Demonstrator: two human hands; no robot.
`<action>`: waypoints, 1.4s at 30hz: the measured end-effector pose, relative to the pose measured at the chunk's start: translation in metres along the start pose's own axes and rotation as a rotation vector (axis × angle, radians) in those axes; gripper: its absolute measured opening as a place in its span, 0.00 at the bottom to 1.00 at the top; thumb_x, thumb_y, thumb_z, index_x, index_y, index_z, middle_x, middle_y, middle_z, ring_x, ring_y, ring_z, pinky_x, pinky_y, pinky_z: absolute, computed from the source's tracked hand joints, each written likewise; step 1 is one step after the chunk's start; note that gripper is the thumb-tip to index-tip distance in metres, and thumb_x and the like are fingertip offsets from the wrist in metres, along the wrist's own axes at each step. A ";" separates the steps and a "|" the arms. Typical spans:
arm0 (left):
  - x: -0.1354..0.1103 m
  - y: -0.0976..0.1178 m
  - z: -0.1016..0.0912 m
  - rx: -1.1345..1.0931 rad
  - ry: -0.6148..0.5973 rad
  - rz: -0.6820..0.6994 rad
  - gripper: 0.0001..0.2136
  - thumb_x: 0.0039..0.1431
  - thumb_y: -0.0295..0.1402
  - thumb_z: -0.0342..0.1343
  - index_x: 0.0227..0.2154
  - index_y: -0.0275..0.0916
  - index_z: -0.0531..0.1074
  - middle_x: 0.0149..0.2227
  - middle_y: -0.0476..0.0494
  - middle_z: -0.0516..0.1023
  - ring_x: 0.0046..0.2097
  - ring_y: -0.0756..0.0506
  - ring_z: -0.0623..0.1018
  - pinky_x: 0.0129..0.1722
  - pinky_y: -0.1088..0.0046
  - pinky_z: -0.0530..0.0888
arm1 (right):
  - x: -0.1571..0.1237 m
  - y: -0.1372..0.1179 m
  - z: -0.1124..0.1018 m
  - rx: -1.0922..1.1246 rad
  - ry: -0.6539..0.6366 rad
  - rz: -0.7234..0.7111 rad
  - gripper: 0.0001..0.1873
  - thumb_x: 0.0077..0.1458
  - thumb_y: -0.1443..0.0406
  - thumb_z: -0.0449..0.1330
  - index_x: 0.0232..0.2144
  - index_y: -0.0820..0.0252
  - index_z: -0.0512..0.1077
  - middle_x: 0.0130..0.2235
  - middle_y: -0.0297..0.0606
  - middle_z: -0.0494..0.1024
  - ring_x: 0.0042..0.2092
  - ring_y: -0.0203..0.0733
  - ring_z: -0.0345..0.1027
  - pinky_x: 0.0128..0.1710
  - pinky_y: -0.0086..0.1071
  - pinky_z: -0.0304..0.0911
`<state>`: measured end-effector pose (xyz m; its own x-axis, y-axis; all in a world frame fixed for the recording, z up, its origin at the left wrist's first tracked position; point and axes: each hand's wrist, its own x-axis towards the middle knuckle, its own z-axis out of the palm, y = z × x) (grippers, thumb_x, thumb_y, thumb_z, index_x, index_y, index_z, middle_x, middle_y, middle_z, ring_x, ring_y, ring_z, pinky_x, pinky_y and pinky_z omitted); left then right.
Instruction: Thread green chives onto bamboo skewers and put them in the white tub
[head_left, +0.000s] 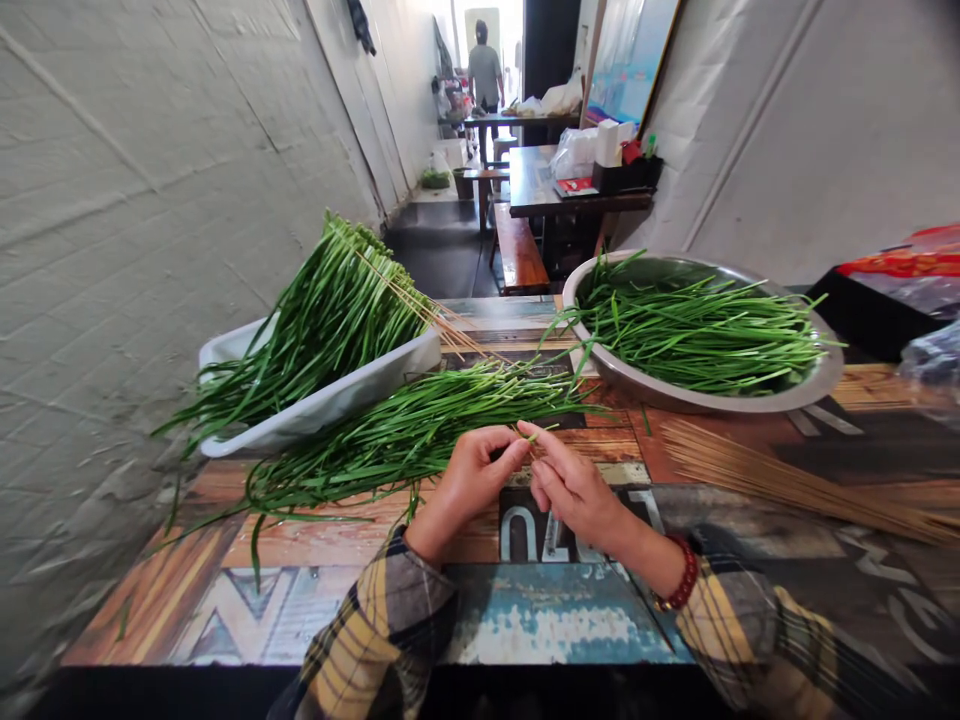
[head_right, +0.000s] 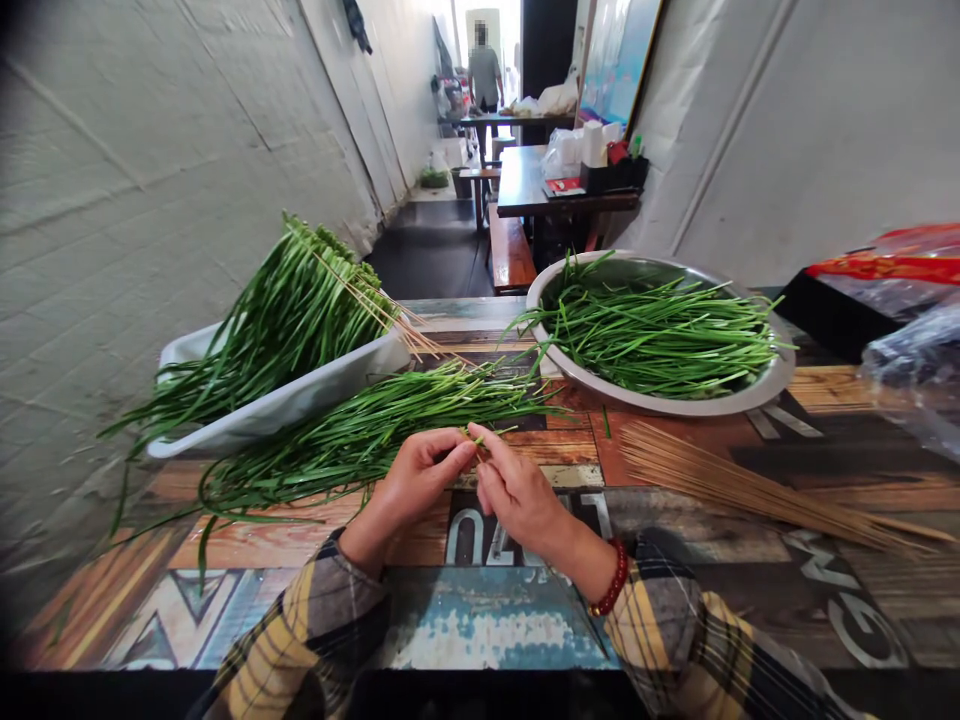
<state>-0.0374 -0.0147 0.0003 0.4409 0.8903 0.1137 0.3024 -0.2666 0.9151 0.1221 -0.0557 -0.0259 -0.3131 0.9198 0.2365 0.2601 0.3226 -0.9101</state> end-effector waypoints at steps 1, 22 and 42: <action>0.000 0.000 -0.001 0.032 -0.006 0.017 0.16 0.61 0.37 0.52 0.23 0.33 0.74 0.24 0.47 0.73 0.28 0.51 0.69 0.30 0.76 0.65 | 0.001 0.000 -0.002 -0.015 0.014 -0.002 0.24 0.64 0.65 0.46 0.61 0.66 0.58 0.23 0.29 0.68 0.24 0.34 0.62 0.29 0.29 0.60; 0.004 -0.024 -0.019 0.585 0.253 0.185 0.06 0.60 0.26 0.53 0.35 0.37 0.76 0.35 0.43 0.74 0.38 0.47 0.73 0.38 0.71 0.69 | -0.004 -0.002 0.004 -0.235 0.060 -0.025 0.05 0.55 0.67 0.56 0.31 0.60 0.72 0.24 0.32 0.71 0.25 0.34 0.63 0.27 0.28 0.57; 0.007 -0.015 -0.013 0.259 0.292 0.103 0.04 0.54 0.24 0.53 0.27 0.36 0.70 0.27 0.48 0.71 0.31 0.50 0.70 0.32 0.75 0.67 | 0.002 0.000 -0.003 0.078 0.149 0.199 0.06 0.55 0.64 0.53 0.32 0.60 0.69 0.20 0.27 0.66 0.20 0.32 0.59 0.21 0.26 0.54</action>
<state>-0.0498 0.0001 -0.0076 0.2329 0.9114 0.3393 0.4888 -0.4114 0.7693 0.1240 -0.0529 -0.0239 -0.1231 0.9881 0.0920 0.2299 0.1185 -0.9660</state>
